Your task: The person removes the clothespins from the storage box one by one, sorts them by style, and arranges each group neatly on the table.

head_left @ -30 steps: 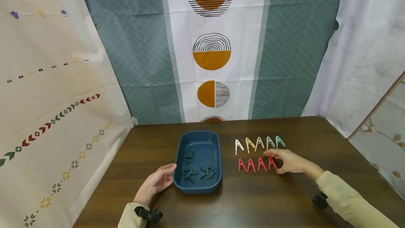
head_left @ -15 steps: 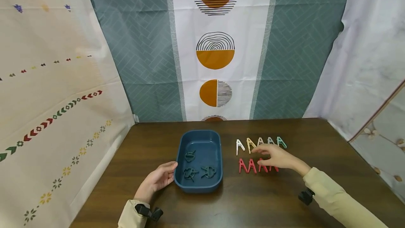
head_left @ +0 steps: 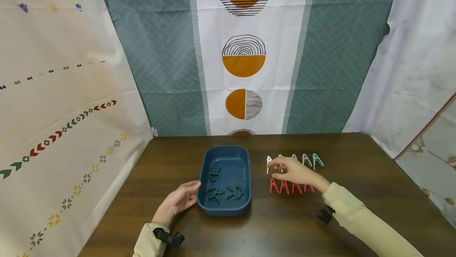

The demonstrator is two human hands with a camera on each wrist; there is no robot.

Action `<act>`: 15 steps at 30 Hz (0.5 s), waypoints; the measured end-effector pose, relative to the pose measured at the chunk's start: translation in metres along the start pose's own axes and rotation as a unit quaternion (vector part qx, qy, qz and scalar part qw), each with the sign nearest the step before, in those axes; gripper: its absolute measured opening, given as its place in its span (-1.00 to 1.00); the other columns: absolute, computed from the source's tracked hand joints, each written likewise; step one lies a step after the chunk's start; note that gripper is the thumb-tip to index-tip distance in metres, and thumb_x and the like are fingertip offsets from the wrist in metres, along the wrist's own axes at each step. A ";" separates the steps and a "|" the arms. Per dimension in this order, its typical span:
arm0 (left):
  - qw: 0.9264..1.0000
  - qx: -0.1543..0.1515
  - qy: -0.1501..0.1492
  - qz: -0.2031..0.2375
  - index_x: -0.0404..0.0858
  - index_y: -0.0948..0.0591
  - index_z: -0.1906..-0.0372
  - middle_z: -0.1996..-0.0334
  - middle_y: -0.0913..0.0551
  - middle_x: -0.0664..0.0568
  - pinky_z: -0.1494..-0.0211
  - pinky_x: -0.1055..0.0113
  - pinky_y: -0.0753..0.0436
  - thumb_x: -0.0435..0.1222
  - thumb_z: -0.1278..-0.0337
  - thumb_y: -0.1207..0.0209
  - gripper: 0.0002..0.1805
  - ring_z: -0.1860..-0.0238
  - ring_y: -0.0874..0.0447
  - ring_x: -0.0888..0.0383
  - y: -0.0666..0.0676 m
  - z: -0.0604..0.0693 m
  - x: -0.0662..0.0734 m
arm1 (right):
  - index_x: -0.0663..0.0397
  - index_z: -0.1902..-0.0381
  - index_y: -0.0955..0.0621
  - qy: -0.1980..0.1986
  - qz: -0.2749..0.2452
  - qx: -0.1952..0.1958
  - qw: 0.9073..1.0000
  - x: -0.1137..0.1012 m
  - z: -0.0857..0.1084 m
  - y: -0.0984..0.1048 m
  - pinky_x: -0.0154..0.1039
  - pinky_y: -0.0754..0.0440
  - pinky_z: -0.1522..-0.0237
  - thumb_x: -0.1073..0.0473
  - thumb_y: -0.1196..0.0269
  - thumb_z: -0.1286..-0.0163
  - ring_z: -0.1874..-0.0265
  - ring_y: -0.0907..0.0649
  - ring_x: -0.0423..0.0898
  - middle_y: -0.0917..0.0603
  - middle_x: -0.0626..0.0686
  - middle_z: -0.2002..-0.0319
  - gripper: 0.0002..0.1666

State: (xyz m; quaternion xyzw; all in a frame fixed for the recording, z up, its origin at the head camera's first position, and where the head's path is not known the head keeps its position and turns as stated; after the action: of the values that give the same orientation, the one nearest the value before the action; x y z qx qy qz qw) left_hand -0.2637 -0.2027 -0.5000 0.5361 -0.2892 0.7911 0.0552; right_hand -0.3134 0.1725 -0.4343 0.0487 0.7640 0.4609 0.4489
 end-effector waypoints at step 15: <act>1.000 -0.014 -0.007 0.001 -0.14 -0.44 0.03 0.32 -0.66 0.19 0.19 0.56 -0.62 -0.28 -0.51 0.14 -0.84 0.36 -0.62 0.37 0.000 -0.002 -0.002 | 0.14 -0.11 -0.57 0.059 0.002 0.015 0.998 -0.033 -0.039 -0.024 0.00 -0.62 -0.07 0.22 -0.34 -0.26 -0.01 -0.64 0.09 -0.66 0.12 -0.05 -0.56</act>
State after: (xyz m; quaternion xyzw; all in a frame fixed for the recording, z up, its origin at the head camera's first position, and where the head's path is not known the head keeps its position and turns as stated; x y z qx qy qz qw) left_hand -0.2644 -0.2014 -0.5019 0.5407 -0.3009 0.7832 0.0600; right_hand -0.3138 0.1171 -0.4246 0.0301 0.7956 0.4527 0.4014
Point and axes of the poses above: each hand's wrist, its own z-axis away from the middle knuckle, its own y-axis out of the back of the hand, x = y × z, the point moved 4 cm from there along -z, towards the middle knuckle
